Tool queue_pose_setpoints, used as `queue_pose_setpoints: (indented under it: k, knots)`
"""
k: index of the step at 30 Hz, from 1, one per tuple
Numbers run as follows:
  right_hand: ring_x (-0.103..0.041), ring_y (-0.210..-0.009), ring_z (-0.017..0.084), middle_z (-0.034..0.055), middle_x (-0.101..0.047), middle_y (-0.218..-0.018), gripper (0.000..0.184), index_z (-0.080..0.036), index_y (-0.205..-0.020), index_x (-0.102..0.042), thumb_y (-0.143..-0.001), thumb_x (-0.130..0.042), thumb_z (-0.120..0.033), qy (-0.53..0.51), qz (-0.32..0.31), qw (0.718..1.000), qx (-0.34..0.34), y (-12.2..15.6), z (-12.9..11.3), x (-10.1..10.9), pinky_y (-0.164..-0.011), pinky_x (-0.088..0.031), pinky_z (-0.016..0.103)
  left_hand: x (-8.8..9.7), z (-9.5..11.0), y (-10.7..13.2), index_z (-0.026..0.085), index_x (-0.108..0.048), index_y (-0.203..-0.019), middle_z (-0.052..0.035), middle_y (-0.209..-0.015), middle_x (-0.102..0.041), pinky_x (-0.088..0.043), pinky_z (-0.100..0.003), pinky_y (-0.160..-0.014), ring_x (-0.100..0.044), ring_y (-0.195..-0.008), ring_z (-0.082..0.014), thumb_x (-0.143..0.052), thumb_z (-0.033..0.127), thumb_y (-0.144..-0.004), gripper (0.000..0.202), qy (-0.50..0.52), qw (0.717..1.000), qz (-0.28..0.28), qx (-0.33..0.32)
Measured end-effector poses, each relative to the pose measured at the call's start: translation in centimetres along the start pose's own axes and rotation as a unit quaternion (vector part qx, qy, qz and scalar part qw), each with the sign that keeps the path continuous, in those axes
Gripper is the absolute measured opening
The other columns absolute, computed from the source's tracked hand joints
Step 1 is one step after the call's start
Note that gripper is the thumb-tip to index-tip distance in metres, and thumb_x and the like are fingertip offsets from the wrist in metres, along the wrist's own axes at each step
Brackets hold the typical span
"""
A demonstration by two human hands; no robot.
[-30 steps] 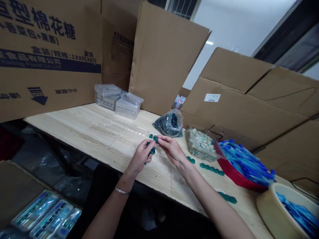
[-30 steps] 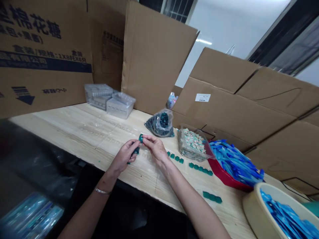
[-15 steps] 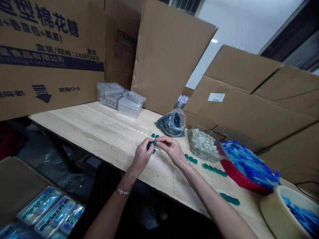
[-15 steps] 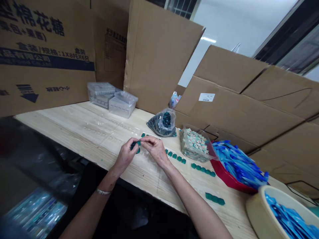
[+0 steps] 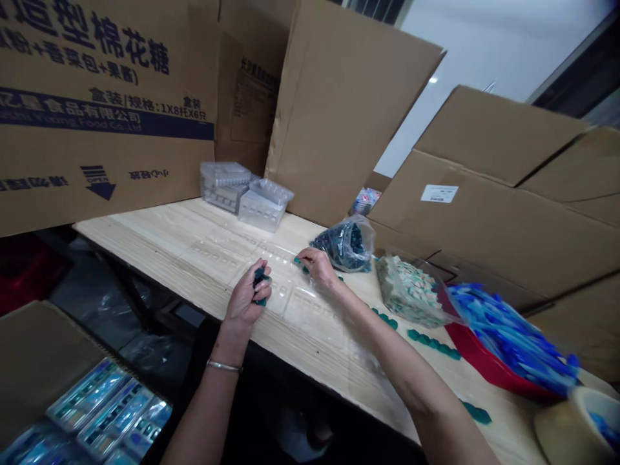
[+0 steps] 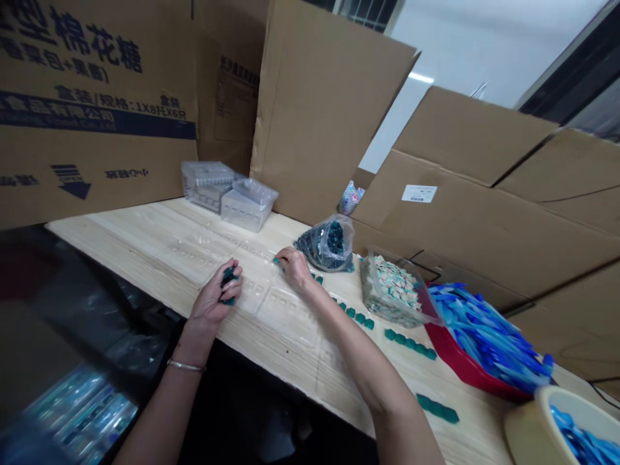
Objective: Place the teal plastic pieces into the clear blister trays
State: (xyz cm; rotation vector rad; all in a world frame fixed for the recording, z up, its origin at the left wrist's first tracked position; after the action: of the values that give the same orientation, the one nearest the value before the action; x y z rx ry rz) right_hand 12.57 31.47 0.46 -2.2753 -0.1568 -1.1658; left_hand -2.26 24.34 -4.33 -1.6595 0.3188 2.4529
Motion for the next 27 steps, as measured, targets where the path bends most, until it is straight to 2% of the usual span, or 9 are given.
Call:
queue_pose_setpoints:
  k: [3,7,12,16,21,27]
  knots:
    - [-0.061,-0.079,0.016,0.0070,-0.068,-0.084,0.021,-0.016,-0.079,-0.070,-0.075,-0.052,-0.007,0.029,-0.030,0.999,0.015,-0.6,0.1,-1.5,-0.077,-0.045,0.026,0.0,0.5,0.1,0.014,-0.050,-0.080,0.0043,-0.066,-0.045,-0.019,-0.008,-0.026,-0.030,-0.036,0.0016,-0.056,0.015,-0.079,0.006,0.018,1.000,-0.003,0.003]
    - [-0.061,-0.079,0.017,0.0087,-0.068,-0.084,0.021,-0.015,-0.078,-0.071,-0.074,-0.052,-0.007,0.059,-0.059,0.996,0.029,-0.9,0.0,-2.3,-0.074,-0.045,0.025,0.0,0.7,0.1,0.013,-0.050,-0.081,0.0041,-0.067,-0.044,-0.019,-0.008,-0.026,-0.030,-0.036,0.0018,-0.053,0.016,-0.082,0.004,0.035,0.999,-0.004,0.004]
    - [-0.064,-0.080,0.018,0.0094,-0.070,-0.085,0.029,-0.014,-0.081,-0.072,-0.072,-0.047,-0.003,0.073,-0.031,0.997,-0.001,-1.4,0.7,-1.9,-0.074,-0.046,0.025,0.2,0.3,0.0,0.014,-0.050,-0.079,0.0041,-0.067,-0.044,-0.020,-0.008,-0.026,-0.031,-0.037,0.0015,-0.053,0.014,-0.081,0.003,0.052,0.998,0.003,0.018]
    - [-0.066,-0.077,0.020,0.0088,-0.071,-0.082,0.027,-0.014,-0.079,-0.073,-0.073,-0.048,-0.005,0.077,-0.039,0.996,-0.025,-1.8,1.3,-2.2,-0.071,-0.046,0.025,0.3,0.2,-0.1,0.014,-0.050,-0.079,0.0040,-0.066,-0.045,-0.019,-0.008,-0.026,-0.031,-0.037,0.0010,-0.053,0.014,-0.081,0.004,0.049,0.999,0.004,0.018]
    - [-0.066,-0.078,0.022,0.0091,-0.072,-0.082,0.028,-0.013,-0.080,-0.073,-0.074,-0.047,-0.006,0.084,-0.035,0.996,-0.019,-2.0,1.5,-2.4,-0.070,-0.046,0.026,0.5,0.2,-0.3,0.014,-0.050,-0.079,0.0038,-0.066,-0.045,-0.019,-0.008,-0.026,-0.031,-0.037,0.0009,-0.054,0.015,-0.081,0.004,0.051,0.999,0.005,0.018]
    - [-0.065,-0.074,0.018,0.0056,-0.072,-0.082,0.024,-0.017,-0.085,-0.072,-0.077,-0.050,-0.011,0.067,-0.018,0.997,-0.045,-1.8,2.5,-2.2,-0.070,-0.046,0.024,0.6,0.1,-0.3,0.014,-0.050,-0.080,0.0038,-0.066,-0.045,-0.019,-0.008,-0.026,-0.031,-0.037,0.0012,-0.054,0.016,-0.081,0.004,0.051,0.998,0.006,0.019]
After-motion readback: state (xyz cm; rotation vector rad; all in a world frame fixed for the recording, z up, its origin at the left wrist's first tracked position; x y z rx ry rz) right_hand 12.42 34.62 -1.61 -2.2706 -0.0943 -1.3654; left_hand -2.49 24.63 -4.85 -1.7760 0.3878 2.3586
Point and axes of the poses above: each hand's wrist, its own y-axis away from the middle knuckle, its own x-axis out of the back of the hand, z = x × y, the point moved 9 cm from there along -y, towards the middle knuckle
